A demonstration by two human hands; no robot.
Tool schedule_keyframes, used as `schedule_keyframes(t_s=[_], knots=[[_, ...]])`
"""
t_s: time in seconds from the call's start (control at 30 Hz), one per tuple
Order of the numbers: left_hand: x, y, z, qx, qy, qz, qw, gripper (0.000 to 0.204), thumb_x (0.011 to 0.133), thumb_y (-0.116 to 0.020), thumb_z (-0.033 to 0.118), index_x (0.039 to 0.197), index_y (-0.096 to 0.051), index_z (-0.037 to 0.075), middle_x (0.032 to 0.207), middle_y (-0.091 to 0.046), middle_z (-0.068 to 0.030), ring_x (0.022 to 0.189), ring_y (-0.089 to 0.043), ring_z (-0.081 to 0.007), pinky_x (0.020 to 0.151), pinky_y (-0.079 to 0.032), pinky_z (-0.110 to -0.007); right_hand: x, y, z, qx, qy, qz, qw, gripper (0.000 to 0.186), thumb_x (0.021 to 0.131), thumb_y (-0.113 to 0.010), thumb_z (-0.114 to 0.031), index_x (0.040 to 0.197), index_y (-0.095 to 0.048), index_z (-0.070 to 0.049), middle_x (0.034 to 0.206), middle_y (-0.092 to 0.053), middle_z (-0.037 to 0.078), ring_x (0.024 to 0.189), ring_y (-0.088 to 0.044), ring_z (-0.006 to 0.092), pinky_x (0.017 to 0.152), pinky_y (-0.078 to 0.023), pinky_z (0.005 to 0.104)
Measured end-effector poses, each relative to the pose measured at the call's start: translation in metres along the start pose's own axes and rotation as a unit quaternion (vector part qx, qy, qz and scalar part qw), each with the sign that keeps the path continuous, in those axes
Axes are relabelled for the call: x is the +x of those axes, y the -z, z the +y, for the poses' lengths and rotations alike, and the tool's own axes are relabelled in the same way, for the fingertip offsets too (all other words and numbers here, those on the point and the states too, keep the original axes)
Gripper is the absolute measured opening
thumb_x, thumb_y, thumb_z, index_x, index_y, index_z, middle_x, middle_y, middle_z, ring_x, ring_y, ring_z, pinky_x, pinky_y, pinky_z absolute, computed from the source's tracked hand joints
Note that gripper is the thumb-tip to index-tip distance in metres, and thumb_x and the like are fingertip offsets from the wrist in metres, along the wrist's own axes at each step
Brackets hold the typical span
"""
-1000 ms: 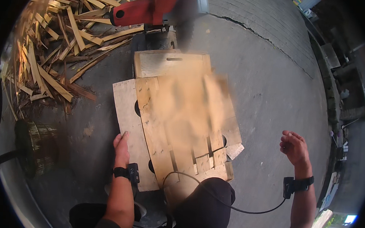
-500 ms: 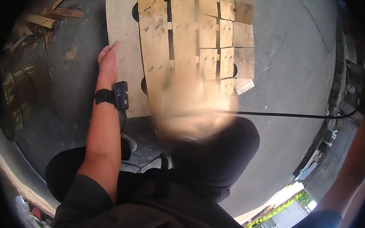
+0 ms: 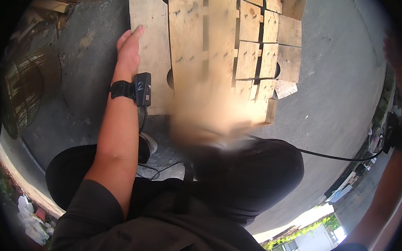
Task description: The person uses a circular saw to cut a wooden crate into smaller pieces and затем picks up and handles the cut sections.
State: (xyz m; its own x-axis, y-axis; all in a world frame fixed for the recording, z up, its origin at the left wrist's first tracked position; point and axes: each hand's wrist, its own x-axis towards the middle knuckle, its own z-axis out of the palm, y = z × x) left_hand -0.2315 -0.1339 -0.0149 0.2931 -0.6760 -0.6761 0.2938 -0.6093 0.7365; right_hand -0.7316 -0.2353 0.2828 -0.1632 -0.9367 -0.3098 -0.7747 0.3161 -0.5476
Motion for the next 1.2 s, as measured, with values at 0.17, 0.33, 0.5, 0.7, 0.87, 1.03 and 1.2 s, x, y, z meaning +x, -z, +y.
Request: schedule_keyframes(t_s=[0.17,0.33,0.5,0.7,0.87,1.03,1.2], knots=[[-0.005,-0.014,0.003,-0.024,-0.017,0.089,0.996,0.030,0.078,-0.069,0.016,0.098,-0.059,-0.004,0.091,-0.063,-0.0089,0.081,-0.058,-0.0161,0.075,-0.045,-0.029,-0.077,-0.203,-0.027,-0.038,0.046,-0.455,0.888,0.041,0.084,-0.053,-0.028,0.110,-0.055,0.004,0.097,-0.062,0.017,0.088,-0.060,0.0247,0.079,-0.049,0.0344],[-0.013,-0.016,0.007,-0.035,-0.025,0.087,0.995,0.025,0.077,-0.068,0.014,0.093,-0.060,-0.004,0.085,-0.063,-0.0082,0.077,-0.058,-0.0153,0.071,-0.046,-0.029,-0.144,-0.330,-0.071,0.045,0.092,-0.650,0.753,0.085,0.076,-0.063,-0.053,0.132,-0.030,0.003,0.118,-0.051,0.025,0.106,-0.055,0.0340,0.088,-0.045,0.0382],[-0.016,-0.017,0.016,-0.054,-0.022,0.060,0.996,0.019,0.079,-0.066,0.012,0.087,-0.060,-0.004,0.079,-0.062,-0.0075,0.068,-0.057,-0.0146,0.062,-0.046,-0.030,-0.200,-0.402,-0.056,0.062,0.061,-0.723,0.685,0.084,0.074,-0.069,-0.040,0.135,-0.028,0.000,0.104,-0.059,0.023,0.101,-0.057,0.0311,0.083,-0.045,0.0358],[-0.012,-0.014,0.018,-0.039,-0.025,0.062,0.997,0.023,0.079,-0.066,0.014,0.090,-0.059,-0.004,0.078,-0.062,-0.0083,0.065,-0.057,-0.0156,0.058,-0.047,-0.031,-0.254,-0.422,-0.069,-0.125,0.238,-0.788,0.553,0.073,0.076,-0.067,-0.033,0.132,-0.031,-0.002,0.103,-0.058,0.024,0.101,-0.054,0.0389,0.086,-0.043,0.0409],[-0.011,-0.011,0.021,-0.005,0.005,0.039,0.999,0.056,0.076,-0.072,0.022,0.118,-0.045,-0.003,0.107,-0.057,-0.0135,0.097,-0.054,-0.0220,0.084,-0.043,-0.033,-0.282,-0.419,-0.040,-0.145,0.207,-0.798,0.548,0.061,0.079,-0.063,-0.031,0.127,-0.037,-0.004,0.109,-0.056,0.024,0.105,-0.052,0.0394,0.087,-0.043,0.0420],[-0.004,-0.009,0.026,0.049,0.008,0.062,0.997,0.060,0.073,-0.074,0.025,0.119,-0.046,-0.002,0.108,-0.057,-0.0138,0.099,-0.053,-0.0218,0.083,-0.043,-0.034,-0.299,-0.430,0.010,-0.142,0.187,-0.774,0.588,0.055,0.079,-0.055,-0.026,0.127,-0.041,-0.005,0.123,-0.047,0.023,0.113,-0.047,0.0391,0.092,-0.040,0.0432],[-0.010,-0.020,0.042,-0.007,0.002,0.008,1.000,0.019,0.085,-0.058,0.017,0.090,-0.058,-0.001,0.076,-0.061,-0.0102,0.064,-0.060,-0.0206,0.056,-0.049,-0.032,-0.284,-0.421,0.013,-0.134,0.091,-0.835,0.526,0.051,0.080,-0.052,-0.031,0.127,-0.045,-0.013,0.129,-0.045,0.016,0.119,-0.041,0.0358,0.095,-0.037,0.0448]])
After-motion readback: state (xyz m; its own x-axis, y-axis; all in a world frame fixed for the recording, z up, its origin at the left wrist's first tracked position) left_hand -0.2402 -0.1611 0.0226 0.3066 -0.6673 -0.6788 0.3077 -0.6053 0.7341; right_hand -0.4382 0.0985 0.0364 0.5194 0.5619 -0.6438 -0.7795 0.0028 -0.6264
